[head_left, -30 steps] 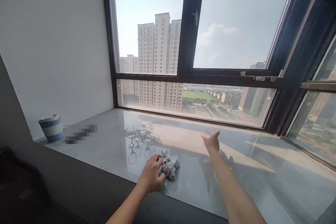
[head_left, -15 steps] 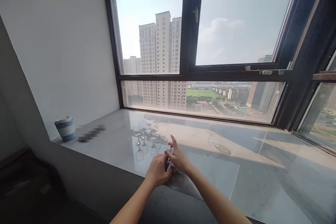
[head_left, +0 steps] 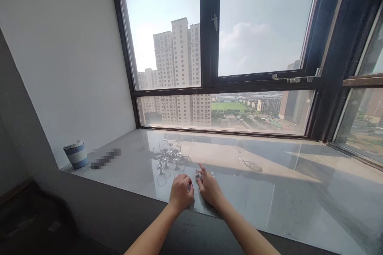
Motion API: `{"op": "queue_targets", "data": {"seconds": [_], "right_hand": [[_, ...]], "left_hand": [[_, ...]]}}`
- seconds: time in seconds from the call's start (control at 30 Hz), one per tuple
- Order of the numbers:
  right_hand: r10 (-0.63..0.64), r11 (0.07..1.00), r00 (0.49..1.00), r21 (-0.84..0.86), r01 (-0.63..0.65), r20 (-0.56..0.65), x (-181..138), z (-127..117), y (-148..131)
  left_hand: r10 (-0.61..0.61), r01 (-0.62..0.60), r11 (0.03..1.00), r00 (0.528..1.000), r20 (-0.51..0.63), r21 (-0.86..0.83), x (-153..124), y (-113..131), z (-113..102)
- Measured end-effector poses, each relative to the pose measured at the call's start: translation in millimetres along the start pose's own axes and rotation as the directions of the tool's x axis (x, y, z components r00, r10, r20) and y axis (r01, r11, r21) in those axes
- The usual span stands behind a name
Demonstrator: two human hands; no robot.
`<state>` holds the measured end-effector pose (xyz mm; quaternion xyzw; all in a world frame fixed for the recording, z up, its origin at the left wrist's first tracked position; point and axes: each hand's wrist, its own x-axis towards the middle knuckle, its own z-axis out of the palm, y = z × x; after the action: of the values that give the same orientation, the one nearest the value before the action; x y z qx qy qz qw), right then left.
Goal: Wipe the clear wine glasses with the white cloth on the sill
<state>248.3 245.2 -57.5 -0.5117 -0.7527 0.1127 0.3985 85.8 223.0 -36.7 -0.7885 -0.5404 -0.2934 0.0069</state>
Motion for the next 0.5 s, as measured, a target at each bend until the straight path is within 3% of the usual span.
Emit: {"op": "queue_targets", "data": {"seconds": [0.2,0.33,0.43,0.5], "right_hand": [[0.026,0.999,0.998,-0.030,-0.028,-0.065,-1,-3,0],[0.045,0.996,0.993,-0.075,-0.053,-0.107,0,-1,1],[0.064,0.993,0.990,-0.093,-0.076,-0.126,0,1,2],[0.070,0.992,0.990,-0.094,-0.082,-0.122,1,2,3]], "left_hand": [[-0.174,0.181,0.972,0.983,-0.059,0.148,23,-47,-30],[-0.405,0.422,0.877,0.907,-0.119,0.230,36,-96,-48],[-0.517,0.522,0.836,0.853,-0.072,0.171,44,-125,-50],[-0.528,0.523,0.841,0.849,-0.005,0.139,50,-136,-48]]}}
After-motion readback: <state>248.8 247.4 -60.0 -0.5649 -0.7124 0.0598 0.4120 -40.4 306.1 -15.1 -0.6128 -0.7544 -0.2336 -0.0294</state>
